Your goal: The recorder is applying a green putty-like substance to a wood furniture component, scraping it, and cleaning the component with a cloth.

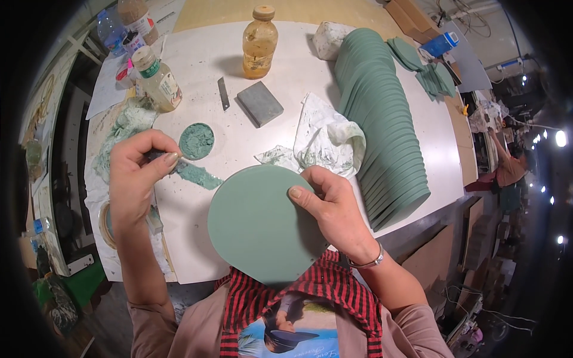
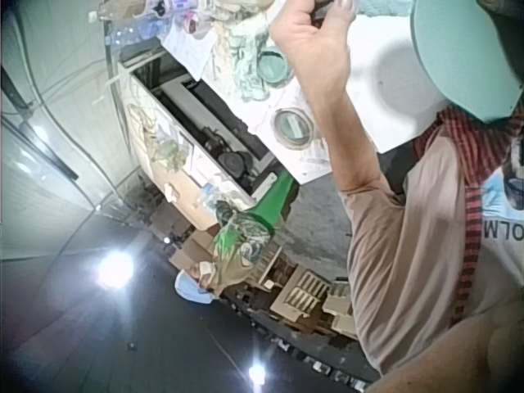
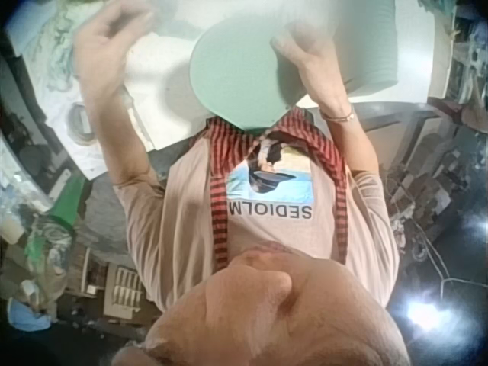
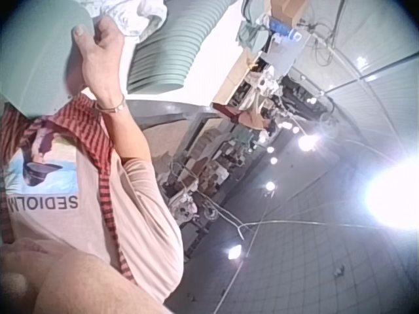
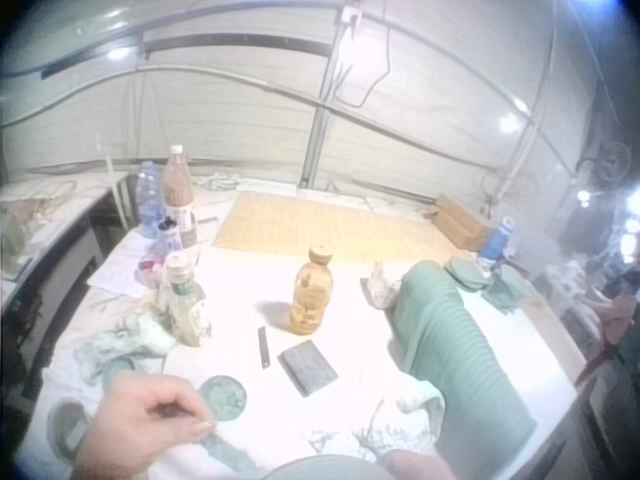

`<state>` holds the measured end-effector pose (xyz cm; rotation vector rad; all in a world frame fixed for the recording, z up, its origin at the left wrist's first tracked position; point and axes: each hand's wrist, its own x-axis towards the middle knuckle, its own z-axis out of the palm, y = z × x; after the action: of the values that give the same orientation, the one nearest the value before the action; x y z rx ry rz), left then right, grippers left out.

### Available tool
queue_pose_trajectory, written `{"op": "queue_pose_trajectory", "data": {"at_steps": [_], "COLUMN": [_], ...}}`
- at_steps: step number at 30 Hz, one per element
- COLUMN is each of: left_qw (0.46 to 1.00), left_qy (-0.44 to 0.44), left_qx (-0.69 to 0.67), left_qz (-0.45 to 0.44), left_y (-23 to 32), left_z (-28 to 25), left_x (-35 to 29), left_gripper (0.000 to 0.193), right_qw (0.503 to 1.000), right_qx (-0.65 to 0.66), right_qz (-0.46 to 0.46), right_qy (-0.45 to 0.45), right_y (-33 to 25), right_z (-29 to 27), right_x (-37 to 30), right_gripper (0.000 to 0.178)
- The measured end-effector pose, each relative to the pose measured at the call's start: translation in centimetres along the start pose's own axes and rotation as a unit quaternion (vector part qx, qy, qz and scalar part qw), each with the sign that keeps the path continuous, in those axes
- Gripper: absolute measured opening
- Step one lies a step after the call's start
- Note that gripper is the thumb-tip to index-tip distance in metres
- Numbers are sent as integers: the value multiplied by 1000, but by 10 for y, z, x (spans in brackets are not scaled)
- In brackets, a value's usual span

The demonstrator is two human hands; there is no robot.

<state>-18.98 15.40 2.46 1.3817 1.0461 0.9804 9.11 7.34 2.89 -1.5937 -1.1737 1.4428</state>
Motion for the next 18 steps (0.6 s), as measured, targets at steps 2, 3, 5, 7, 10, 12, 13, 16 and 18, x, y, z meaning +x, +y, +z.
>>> {"op": "queue_pose_trajectory", "data": {"at_steps": [2, 3, 5, 7, 10, 12, 13, 16, 18], "left_qw": [1000, 1000, 999, 999, 998, 998, 998, 999, 998], "left_qy": [-4, -13, -22, -21, -29, -14, -1, 12, 6], "left_qx": [-20, -24, -29, -48, -64, -54, -44, -34, -49], "left_qz": [10, 3, -5, -6, -7, -30, -51, -29, -29], "left_y": [1, 1, -1, -6, -12, -13, -14, -18, -18], "left_z": [0, -1, -4, -9, -5, -3, -3, -4, -3], "left_x": [-4, -5, -10, -16, -21, -21, -21, -18, -22], "left_gripper": [2, 3, 4, 6, 7, 5, 5, 5, 5], "right_qw": [1000, 1000, 1000, 1000, 1000, 1000, 1000, 999, 999], "right_qx": [-3, -7, -1, 4, 9, 22, 22, 34, 34], "right_qz": [1, 1, 3, 6, 9, 15, 15, 16, 23], "right_qy": [1, 2, 6, 9, 10, 6, 4, 10, 11], "right_y": [2, 3, 4, 6, 10, 9, 9, 10, 10], "right_z": [-1, -2, -2, -2, -6, -4, -3, -4, -4], "right_x": [1, 1, 1, 1, 1, 1, 1, 2, 1], "right_gripper": [16, 17, 17, 18, 19, 20, 20, 19, 18]}}
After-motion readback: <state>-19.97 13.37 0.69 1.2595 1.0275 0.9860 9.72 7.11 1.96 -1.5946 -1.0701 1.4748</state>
